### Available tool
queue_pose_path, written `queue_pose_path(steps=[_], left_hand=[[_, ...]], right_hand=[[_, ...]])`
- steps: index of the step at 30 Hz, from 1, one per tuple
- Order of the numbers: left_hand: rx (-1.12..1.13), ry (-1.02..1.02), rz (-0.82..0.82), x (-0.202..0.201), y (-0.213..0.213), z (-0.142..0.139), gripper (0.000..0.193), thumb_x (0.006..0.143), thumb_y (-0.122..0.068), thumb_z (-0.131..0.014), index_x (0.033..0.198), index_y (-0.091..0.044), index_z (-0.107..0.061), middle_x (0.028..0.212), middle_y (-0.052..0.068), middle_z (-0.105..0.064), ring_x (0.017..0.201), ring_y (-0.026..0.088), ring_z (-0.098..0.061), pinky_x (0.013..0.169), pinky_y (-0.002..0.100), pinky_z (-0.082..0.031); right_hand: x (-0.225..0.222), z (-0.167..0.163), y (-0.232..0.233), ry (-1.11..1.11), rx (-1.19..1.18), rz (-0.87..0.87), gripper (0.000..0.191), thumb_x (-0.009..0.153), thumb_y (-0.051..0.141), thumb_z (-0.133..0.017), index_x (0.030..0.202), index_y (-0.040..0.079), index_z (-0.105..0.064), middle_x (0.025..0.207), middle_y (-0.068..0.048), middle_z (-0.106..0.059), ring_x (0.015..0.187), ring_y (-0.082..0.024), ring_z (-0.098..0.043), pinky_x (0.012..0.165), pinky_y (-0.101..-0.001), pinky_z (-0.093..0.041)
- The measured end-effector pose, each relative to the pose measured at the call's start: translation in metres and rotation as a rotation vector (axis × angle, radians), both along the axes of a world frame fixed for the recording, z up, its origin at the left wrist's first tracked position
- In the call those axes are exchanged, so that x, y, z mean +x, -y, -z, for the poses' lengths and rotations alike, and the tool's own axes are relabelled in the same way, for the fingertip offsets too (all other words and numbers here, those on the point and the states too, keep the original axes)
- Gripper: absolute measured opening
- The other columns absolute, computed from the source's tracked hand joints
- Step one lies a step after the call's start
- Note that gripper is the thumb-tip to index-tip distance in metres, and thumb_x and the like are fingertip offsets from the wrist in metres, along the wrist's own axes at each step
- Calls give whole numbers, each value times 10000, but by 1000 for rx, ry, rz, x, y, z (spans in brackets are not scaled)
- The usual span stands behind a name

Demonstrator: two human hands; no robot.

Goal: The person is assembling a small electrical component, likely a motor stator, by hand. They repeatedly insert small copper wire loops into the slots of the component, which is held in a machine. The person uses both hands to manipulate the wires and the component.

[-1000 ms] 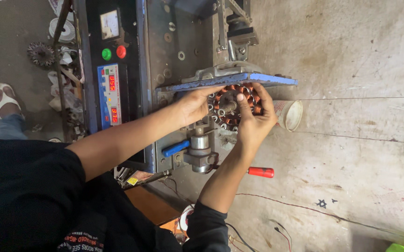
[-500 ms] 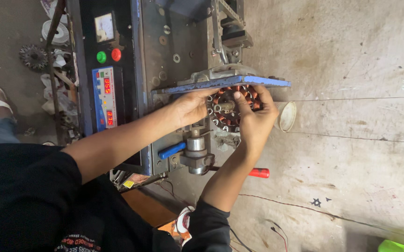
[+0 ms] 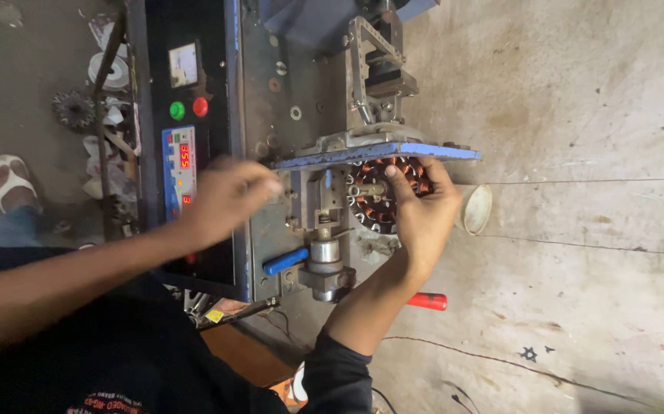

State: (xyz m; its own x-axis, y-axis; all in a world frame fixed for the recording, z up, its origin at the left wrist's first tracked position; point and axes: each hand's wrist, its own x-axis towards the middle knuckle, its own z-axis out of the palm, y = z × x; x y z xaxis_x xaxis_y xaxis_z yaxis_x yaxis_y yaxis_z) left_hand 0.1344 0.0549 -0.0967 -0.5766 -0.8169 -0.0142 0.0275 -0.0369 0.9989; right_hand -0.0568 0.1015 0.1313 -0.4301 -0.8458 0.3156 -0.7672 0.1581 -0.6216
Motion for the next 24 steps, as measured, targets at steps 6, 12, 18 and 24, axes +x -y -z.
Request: queue_pose_path(steps=[6, 12, 18, 24], left_hand=[[-362, 311, -503, 32, 59, 121, 615, 1116, -396, -549, 1459, 112, -496, 1426, 320, -535, 1291, 478, -470, 1093, 560, -356], [-450, 514, -341, 43, 63, 162, 558, 1106, -466, -445, 1463, -62, -588, 1417, 129, -625, 1223, 399, -548, 1075, 529, -411], [-684, 789, -144, 76, 98, 135, 483, 1049, -539, -462, 1405, -282, -662, 1342, 12, -668, 1152, 342, -584, 941, 545, -478], [-610, 546, -297, 67, 92, 80, 475, 1099, -491, -509, 1330, -129, -714, 1201, 113, -718, 1071, 303, -638, 923, 443, -522]], right_hand=[[5, -3, 1, 38, 11, 42, 250, 870, -11, -812, 1109, -9, -735, 865, 32, -704, 755, -23, -561, 692, -201, -477], [3, -2, 2, 3, 30, 59, 213, 875, -12, -817, 1069, -10, -731, 833, 55, -677, 729, -14, -533, 661, -196, -457], [3, -1, 1, 19, 33, 81, 216, 876, -12, -818, 1075, -12, -736, 822, 48, -667, 715, -19, -521, 642, -201, -440], [7, -4, 2, -24, 10, 31, 253, 861, -9, -813, 1099, -9, -728, 848, 51, -704, 730, -10, -565, 669, -195, -479]])
